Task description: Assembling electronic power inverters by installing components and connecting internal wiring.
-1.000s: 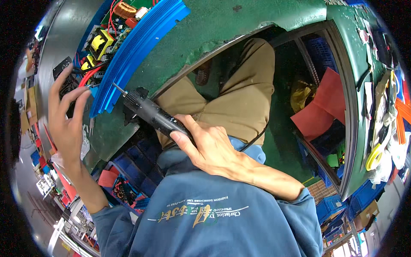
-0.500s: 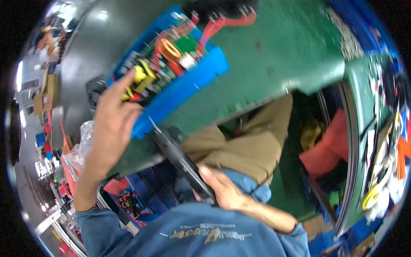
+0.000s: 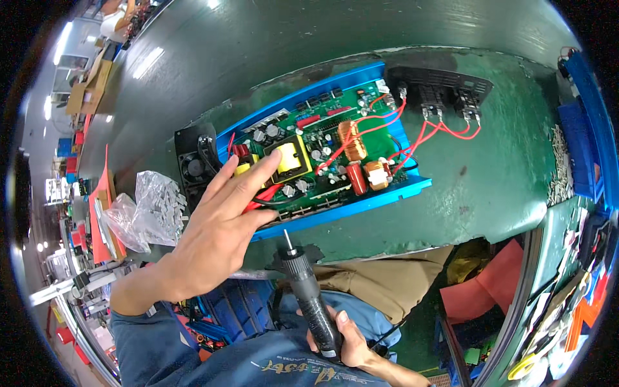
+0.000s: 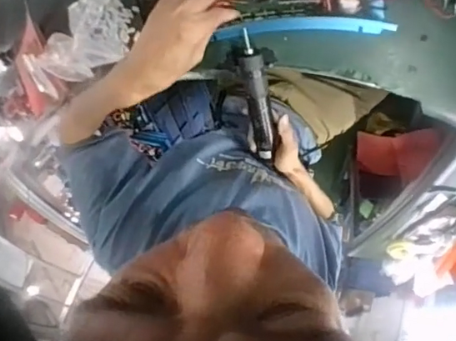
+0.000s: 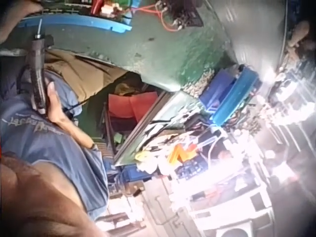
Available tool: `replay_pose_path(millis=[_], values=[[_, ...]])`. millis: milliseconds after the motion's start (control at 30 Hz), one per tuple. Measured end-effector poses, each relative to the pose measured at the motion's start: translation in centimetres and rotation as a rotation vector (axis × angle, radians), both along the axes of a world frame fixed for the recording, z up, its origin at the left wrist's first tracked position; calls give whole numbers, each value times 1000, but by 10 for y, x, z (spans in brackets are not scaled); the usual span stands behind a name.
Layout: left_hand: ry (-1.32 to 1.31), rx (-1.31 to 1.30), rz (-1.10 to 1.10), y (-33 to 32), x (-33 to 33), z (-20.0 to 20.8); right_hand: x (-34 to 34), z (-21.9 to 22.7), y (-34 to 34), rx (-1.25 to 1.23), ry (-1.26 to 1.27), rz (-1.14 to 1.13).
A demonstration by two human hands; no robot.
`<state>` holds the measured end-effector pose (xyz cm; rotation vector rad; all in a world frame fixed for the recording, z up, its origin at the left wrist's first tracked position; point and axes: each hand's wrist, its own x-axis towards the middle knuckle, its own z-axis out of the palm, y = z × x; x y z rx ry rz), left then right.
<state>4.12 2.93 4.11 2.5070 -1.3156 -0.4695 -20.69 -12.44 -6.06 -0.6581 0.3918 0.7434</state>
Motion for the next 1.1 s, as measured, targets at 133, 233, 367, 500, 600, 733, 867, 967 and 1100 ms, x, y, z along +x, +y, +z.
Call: replay_pose_path(millis=[133,233,367,500,600,733,867,967,1100], values=[[-6,56,-15,3,-10,2,-3,-3,-1,-62,-12,12],[73,38,58,1,-16,5,0,-1,1,-163,-46,29],[34,-45,91,10,-25,-9,-6,-6,14,-210,-39,-37],[-34,-37,53,10,-25,-13,-7,-11,18,-18,76,-60],[-68,-42,33,10,-26,-15,-9,-19,15,414,86,-116],[-139,-50,3,10,-25,-14,-6,-9,-2,52,-24,-39],[-226,-288,40,1,-3,12,-38,-9,-19,-626,-261,-41],[-277,-297,114,-18,37,27,-55,-20,-34,-688,-278,-166],[-315,-17,14,-36,97,1,-53,-28,-48,-768,-339,-404]])
